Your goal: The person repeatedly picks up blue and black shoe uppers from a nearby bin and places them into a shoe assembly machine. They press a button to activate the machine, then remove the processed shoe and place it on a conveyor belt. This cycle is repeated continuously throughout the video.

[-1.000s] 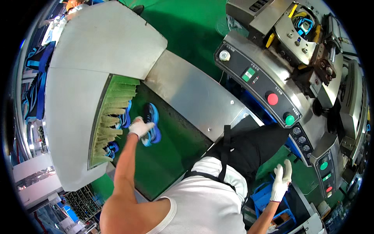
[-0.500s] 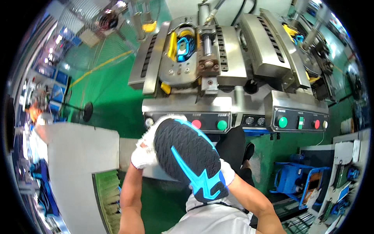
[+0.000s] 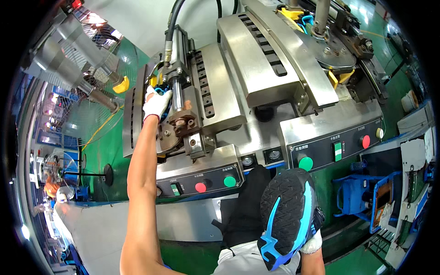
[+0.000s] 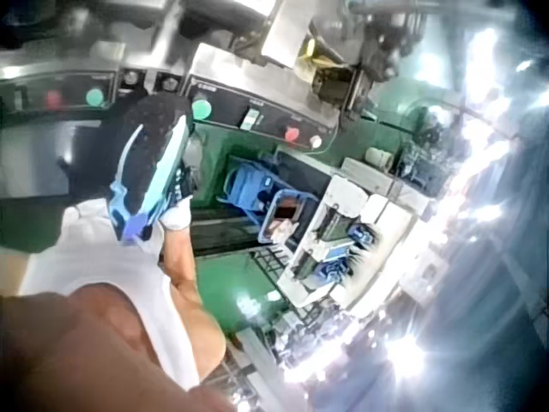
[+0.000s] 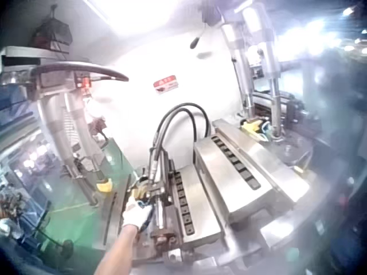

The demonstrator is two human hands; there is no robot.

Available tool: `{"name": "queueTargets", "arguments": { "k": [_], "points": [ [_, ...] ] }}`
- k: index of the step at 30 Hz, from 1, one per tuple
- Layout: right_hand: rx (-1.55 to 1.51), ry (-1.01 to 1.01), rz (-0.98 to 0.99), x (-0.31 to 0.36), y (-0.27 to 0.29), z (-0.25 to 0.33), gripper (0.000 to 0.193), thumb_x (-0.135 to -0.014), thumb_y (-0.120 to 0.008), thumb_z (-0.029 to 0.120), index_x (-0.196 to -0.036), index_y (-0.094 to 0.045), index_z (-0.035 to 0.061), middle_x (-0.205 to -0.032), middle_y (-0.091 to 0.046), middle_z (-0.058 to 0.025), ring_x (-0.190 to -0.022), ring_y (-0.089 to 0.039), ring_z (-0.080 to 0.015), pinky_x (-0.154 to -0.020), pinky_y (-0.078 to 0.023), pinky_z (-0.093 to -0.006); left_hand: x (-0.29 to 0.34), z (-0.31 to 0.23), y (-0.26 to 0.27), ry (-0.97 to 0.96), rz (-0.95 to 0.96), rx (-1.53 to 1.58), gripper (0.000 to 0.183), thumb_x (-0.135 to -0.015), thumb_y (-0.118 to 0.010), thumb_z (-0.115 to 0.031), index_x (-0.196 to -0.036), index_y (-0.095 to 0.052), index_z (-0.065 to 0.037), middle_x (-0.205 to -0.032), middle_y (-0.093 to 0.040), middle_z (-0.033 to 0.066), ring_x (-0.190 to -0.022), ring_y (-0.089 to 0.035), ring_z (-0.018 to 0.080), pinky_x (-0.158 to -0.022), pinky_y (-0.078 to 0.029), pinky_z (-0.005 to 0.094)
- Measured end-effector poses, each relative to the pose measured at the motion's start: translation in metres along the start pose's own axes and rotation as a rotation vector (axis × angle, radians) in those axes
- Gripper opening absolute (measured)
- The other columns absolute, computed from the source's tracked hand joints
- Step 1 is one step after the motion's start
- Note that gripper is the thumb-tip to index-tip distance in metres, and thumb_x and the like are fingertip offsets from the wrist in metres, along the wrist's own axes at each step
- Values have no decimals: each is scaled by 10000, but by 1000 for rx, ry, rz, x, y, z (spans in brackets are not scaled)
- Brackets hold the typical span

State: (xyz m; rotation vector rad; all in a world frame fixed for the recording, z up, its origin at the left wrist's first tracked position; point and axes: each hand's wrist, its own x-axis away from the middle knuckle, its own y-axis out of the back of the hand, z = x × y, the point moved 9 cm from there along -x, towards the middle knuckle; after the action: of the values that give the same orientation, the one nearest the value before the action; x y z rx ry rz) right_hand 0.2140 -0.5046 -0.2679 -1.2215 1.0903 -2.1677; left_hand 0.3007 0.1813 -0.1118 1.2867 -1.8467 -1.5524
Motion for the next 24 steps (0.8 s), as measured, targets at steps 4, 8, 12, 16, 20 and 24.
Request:
{"name": "queueTargets", "arguments": {
  "k": [4,8,12,16,20,24],
  "points": [
    [128,226,149,0,-74,29,904,-911,-782,315,-1639,-328,31,-1546,-542,-185,-1363,-584,-377,-1154,-493,-525,-39,4,-1,-24,171,-74,827,-814,-783,-562,-1357,-581,29,-1338,-669,285,-1258,-652,406,-1075,-504,467],
    [39,231,113,0,-101,20,1057,-729,-850,-5,-1636,-306,-15,-1511,-566,-205,-1281,-651,-361,-1030,-592,-500,-30,21,76,-95,-28,96,818,-815,-799,-553,-1371,-600,13,-1285,-695,257,-1209,-673,373,-1052,-516,447],
    [-7,79,129,-9,-104,-4,721,-876,-574,92,-1583,-432,75,-1417,-648,-188,-1154,-708,-372,-1076,-547,-577,72,38,194,-125,-241,285,715,-848,-848,-371,-1381,-580,22,-1273,-694,244,-1133,-699,320,-1011,-530,396],
    [351,235,85,-33,-131,-9,318,-919,-569,5,-1237,-564,16,-1038,-693,-105,-810,-713,-232,-749,-622,-410,216,97,255,-142,-376,314,641,-887,-829,-185,-1418,-555,47,-1341,-648,215,-1187,-642,280,-1052,-504,388],
    [524,259,164,-62,-232,-13,51,-980,-648,75,-998,-606,96,-946,-647,-38,-866,-689,-198,-833,-584,-402,361,206,240,74,-314,295,546,-867,-779,-80,-1362,-578,32,-1332,-634,192,-1158,-644,274,-1038,-508,396],
    [876,364,325,-139,-355,-21,155,-1044,-638,122,-1197,-637,92,-1074,-694,-25,-973,-720,-177,-872,-601,-352,470,299,179,463,-121,177,534,-824,-805,-137,-1300,-615,15,-1147,-708,228,-1079,-682,364,-978,-519,460]
  ]
}}
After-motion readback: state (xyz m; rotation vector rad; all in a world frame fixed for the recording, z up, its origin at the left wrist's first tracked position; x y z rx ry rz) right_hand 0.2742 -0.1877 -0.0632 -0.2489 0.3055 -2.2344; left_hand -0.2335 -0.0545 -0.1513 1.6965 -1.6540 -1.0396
